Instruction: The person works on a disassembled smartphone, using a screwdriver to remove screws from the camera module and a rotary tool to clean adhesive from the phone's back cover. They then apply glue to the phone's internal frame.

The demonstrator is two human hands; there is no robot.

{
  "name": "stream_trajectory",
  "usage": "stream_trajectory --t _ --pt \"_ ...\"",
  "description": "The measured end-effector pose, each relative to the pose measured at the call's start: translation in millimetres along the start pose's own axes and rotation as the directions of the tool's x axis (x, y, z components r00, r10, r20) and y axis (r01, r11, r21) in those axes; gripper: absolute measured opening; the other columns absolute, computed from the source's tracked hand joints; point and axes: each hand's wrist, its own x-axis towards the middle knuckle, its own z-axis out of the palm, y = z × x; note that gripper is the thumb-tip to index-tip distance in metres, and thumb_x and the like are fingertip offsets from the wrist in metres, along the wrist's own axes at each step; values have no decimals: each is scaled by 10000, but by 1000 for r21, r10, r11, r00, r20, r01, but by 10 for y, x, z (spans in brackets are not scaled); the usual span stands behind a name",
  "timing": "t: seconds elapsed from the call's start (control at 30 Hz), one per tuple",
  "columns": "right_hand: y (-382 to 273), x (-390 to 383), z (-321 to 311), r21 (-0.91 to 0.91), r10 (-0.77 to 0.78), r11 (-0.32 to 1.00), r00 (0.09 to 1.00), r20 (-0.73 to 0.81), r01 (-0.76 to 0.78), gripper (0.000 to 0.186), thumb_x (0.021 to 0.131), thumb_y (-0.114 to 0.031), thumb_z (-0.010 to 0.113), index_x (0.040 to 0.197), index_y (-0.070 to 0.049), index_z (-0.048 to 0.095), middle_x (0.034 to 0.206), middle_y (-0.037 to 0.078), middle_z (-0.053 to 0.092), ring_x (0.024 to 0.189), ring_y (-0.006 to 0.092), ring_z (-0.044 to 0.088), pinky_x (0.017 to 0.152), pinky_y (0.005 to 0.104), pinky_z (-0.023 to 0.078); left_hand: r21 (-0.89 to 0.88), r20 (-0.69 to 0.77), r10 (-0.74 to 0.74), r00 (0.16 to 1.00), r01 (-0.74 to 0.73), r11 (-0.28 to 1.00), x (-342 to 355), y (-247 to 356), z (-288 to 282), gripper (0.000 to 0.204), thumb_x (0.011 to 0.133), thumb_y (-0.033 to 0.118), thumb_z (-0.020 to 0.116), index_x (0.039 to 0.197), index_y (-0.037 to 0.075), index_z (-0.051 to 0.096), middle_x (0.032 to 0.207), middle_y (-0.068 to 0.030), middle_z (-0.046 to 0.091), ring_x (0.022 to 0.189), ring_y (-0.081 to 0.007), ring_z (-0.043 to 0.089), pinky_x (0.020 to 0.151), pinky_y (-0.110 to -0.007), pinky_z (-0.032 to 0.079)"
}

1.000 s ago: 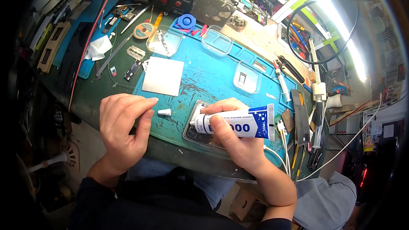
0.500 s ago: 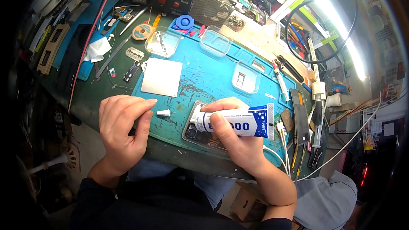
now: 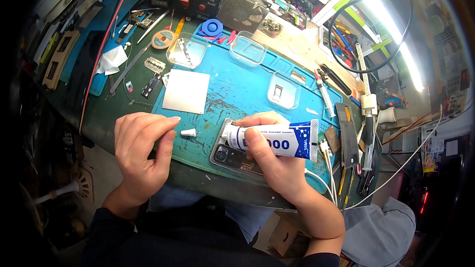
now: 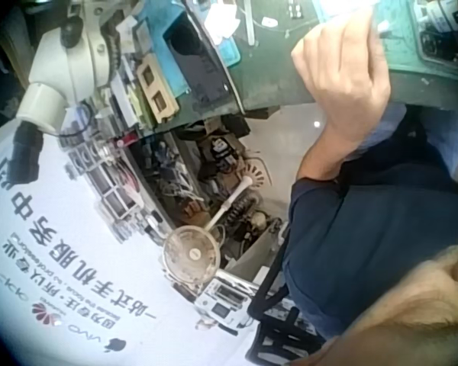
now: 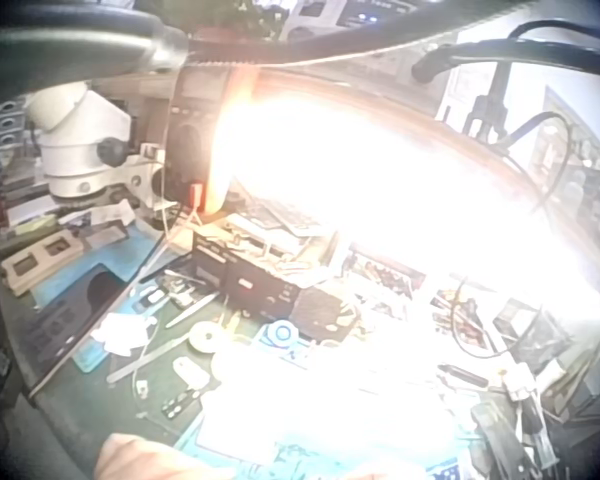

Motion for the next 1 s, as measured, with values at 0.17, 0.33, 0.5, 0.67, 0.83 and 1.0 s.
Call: stream_trajectory --t 0.17,0.33,0.5,0.67,0.83,1.0 --pt "-1 3 25 15 2 1000 999 -36 -1 223 1106 -219 710 1208 -20 726 1117 63 774 770 55 644 687 220 535 3 4 -1 1000 1 1000 5 6 -3 194 914 1 789 1100 58 780 996 -65 752 922 -275 684 882 -402 483" --pt "-7 21 -33 -82 19 996 1000 7 -19 287 1120 -243 663 1253 12 666 1220 185 760 832 128 691 699 259 572 11 -13 10 1000 -10 1000 -7 -17 17 236 876 48 834 1108 79 801 990 -35 729 903 -250 689 863 -401 477" --pt "3 30 -12 -84 1 996 1000 -16 -2 286 1128 -245 655 1259 9 665 1229 182 763 812 126 688 702 258 573 12 -8 7 1000 -7 1000 -6 -12 11 231 879 46 832 1106 79 800 988 -36 731 902 -250 689 864 -399 477" --pt "21 34 -8 -70 -19 997 999 -29 17 298 1128 -253 663 1265 11 663 1232 182 761 822 130 691 709 259 578 17 -10 5 1000 -5 1000 -8 -11 9 223 884 49 831 1103 80 801 984 -35 731 902 -250 689 866 -398 478" --pt "40 38 23 4 -37 999 998 -58 37 269 1122 -238 688 1262 -8 687 1214 116 767 840 94 676 727 243 573 18 -7 5 1000 -5 1000 -5 -15 8 218 884 50 831 1098 79 801 985 -35 732 902 -251 689 868 -397 479" --pt "43 43 39 20 -35 999 996 -83 37 259 1120 -233 698 1261 -16 699 1213 88 770 848 77 672 743 234 577 13 -5 2 1000 -2 1000 -6 -15 8 218 884 50 830 1099 80 802 985 -35 732 907 -252 688 869 -396 480"
